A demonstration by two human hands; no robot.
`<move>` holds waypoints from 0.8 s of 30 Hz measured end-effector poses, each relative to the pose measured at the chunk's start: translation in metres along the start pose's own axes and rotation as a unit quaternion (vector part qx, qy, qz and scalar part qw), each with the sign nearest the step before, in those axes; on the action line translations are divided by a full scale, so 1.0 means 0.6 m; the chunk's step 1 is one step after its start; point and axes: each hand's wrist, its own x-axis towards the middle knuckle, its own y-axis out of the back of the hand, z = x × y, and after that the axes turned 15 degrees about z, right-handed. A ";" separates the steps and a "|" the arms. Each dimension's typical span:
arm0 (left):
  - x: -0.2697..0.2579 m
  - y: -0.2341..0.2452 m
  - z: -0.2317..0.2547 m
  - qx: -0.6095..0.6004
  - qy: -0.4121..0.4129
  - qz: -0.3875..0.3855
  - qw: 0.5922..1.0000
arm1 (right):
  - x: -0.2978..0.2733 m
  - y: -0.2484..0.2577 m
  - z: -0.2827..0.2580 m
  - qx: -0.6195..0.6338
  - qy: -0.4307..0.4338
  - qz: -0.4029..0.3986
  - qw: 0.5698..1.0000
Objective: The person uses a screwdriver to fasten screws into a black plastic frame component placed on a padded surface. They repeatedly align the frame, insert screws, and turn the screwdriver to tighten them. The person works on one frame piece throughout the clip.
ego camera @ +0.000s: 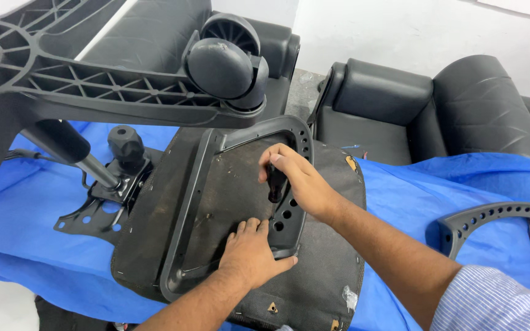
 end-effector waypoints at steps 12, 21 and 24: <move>-0.002 -0.002 -0.003 0.003 -0.010 0.008 1.000 | -0.002 0.000 -0.003 -0.055 0.038 0.024 0.997; -0.001 -0.001 -0.002 0.010 -0.008 -0.012 1.000 | -0.017 -0.001 -0.002 -0.080 0.070 0.007 0.994; -0.003 -0.001 0.000 0.003 -0.009 0.011 1.000 | -0.018 -0.004 0.003 -0.087 0.041 0.017 0.995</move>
